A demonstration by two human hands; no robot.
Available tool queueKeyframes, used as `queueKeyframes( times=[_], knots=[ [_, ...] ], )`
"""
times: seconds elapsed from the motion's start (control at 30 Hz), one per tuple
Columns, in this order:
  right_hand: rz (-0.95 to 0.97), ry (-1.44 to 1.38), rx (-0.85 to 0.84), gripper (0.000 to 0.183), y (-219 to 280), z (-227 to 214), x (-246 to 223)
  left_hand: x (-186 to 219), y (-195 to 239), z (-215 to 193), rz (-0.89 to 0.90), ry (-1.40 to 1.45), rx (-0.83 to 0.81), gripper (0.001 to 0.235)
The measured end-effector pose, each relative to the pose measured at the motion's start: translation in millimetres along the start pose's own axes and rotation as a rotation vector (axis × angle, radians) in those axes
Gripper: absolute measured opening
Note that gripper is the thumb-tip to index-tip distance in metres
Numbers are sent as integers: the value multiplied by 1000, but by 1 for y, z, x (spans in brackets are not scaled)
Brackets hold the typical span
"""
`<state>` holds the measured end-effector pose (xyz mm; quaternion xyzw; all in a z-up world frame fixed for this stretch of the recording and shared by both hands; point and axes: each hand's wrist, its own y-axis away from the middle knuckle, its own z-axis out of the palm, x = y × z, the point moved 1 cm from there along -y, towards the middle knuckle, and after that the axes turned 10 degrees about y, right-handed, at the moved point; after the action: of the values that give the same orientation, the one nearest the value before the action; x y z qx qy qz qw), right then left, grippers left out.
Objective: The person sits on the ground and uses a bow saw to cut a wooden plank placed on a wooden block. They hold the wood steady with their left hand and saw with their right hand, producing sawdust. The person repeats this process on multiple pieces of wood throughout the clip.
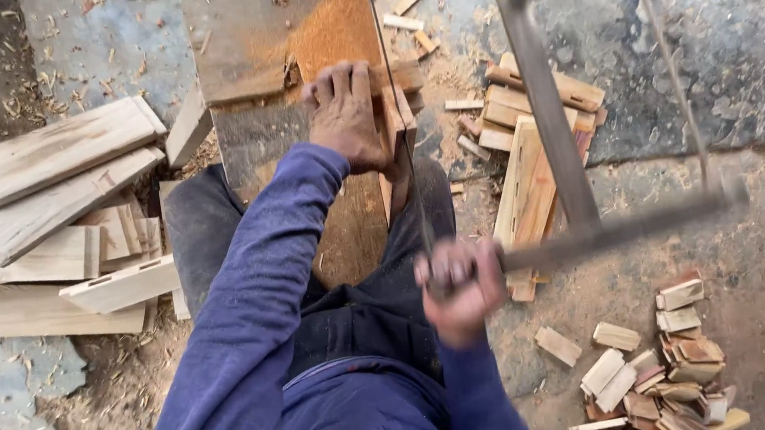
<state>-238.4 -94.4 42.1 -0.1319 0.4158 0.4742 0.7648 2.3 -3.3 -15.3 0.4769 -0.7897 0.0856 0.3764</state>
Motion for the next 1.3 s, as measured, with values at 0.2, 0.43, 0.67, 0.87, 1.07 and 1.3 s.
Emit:
queueKeyframes(
  times=[0.2, 0.43, 0.67, 0.87, 1.07, 1.3],
  knots=[
    [20, -58, 94, 24, 137, -32, -60, -7, -1, 7, 72, 21, 76, 150],
    [-4, -234, -228, 47, -54, 0, 24, -20, -5, 22, 136, -31, 171, 138],
    [32, -140, -77, 42, 6, 14, -12, -1, 5, 2, 36, 29, 63, 150],
    [48, 85, 200, 30, 101, 13, -64, -9, 3, 8, 66, 65, 81, 147],
    [62, 0, 32, 38, -84, 31, 19, 1, 3, -4, 55, 59, 80, 151],
    [100, -31, 95, 40, -91, 27, 26, 1, 0, 1, 30, 20, 96, 140]
  ],
)
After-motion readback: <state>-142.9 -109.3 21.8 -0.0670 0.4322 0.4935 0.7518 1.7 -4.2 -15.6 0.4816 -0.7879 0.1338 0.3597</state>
